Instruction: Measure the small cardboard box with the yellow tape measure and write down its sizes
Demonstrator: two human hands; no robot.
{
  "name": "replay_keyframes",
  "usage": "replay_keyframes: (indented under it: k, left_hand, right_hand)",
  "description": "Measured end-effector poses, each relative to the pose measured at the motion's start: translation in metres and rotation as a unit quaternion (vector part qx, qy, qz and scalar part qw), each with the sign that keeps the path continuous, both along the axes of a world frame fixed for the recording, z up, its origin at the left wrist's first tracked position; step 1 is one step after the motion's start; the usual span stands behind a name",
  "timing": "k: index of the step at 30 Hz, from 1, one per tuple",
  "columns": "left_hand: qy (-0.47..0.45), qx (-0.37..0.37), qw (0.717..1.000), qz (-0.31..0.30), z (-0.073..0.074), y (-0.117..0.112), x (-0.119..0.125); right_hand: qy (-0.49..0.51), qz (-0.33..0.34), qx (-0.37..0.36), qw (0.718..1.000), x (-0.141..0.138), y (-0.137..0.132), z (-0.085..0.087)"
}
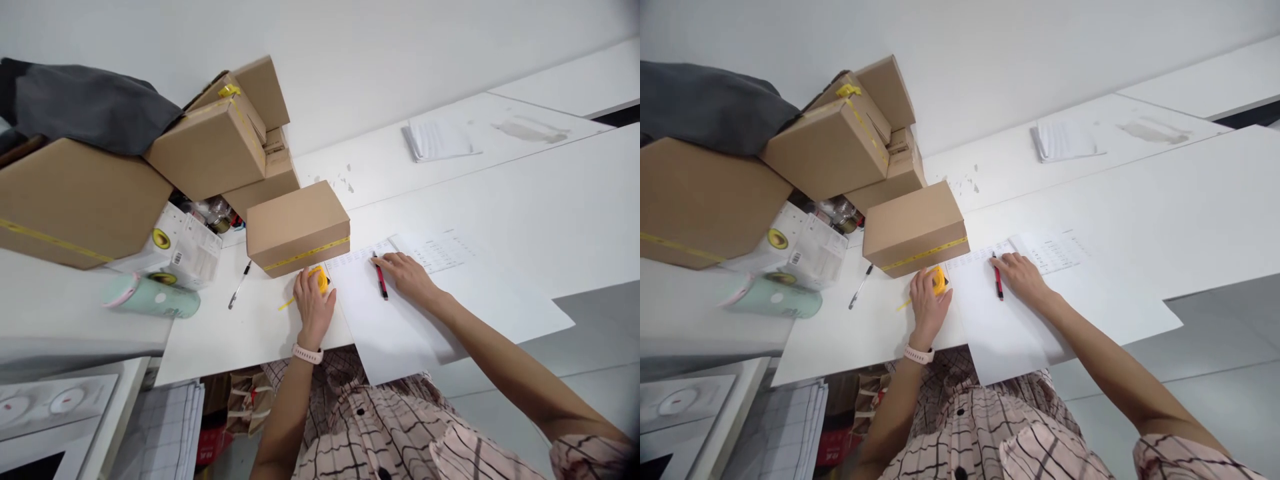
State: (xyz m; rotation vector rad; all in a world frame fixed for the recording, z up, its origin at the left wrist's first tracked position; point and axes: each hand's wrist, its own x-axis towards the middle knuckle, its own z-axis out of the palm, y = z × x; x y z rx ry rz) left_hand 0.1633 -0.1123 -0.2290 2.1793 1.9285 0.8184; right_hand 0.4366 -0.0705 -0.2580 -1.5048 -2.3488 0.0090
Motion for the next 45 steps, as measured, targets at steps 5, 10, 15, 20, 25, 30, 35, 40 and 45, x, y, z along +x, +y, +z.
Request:
replay_keyframes:
  k: [5, 10, 15, 20, 25, 30, 35, 40, 45]
  left_hand:
    - [-0.064, -0.044, 0.997, -0.012, -0.001, 0.009, -0.021]
    - [-0.218, -0.123, 0.957, -0.144, 0.024, -0.017, -0.018]
    - [-0.315, -0.199, 0.908, -0.193, 0.039, -0.036, -0.028]
    - [-0.363, -0.207, 0.892, -0.170, 0.056, -0.028, -0.059]
    - [-0.484, -0.044, 0.873, -0.051, 0.092, 0.024, -0.123]
    - [-0.624, 0.062, 0.778, 0.050, 0.124, 0.094, -0.171]
    - [-0.685, 0.015, 0.720, 0.109, 0.123, 0.123, -0.173]
    - [-0.700, 0.010, 0.703, 0.126, 0.108, 0.130, -0.163]
    - [-0.709, 0.019, 0.692, 0.134, 0.104, 0.135, -0.161]
  right_hand:
    - [0.138, 0.027, -0.059, 0.988, -0.034, -0.019, 0.021]
    - [0.444, 0.000, -0.290, 0.848, -0.078, -0.034, 0.040]
    - [0.573, 0.015, -0.457, 0.680, -0.094, -0.044, 0.048]
    - [0.575, 0.029, -0.427, 0.698, -0.087, -0.031, 0.068]
    - [0.658, -0.015, -0.256, 0.708, -0.056, 0.048, 0.104]
    - [0.713, -0.054, -0.190, 0.673, -0.058, 0.131, 0.129]
    - [0.682, -0.138, -0.184, 0.694, -0.092, 0.157, 0.123]
    - [0.618, -0.165, -0.180, 0.748, -0.107, 0.160, 0.106]
    - [0.593, -0.188, -0.218, 0.752, -0.107, 0.157, 0.102]
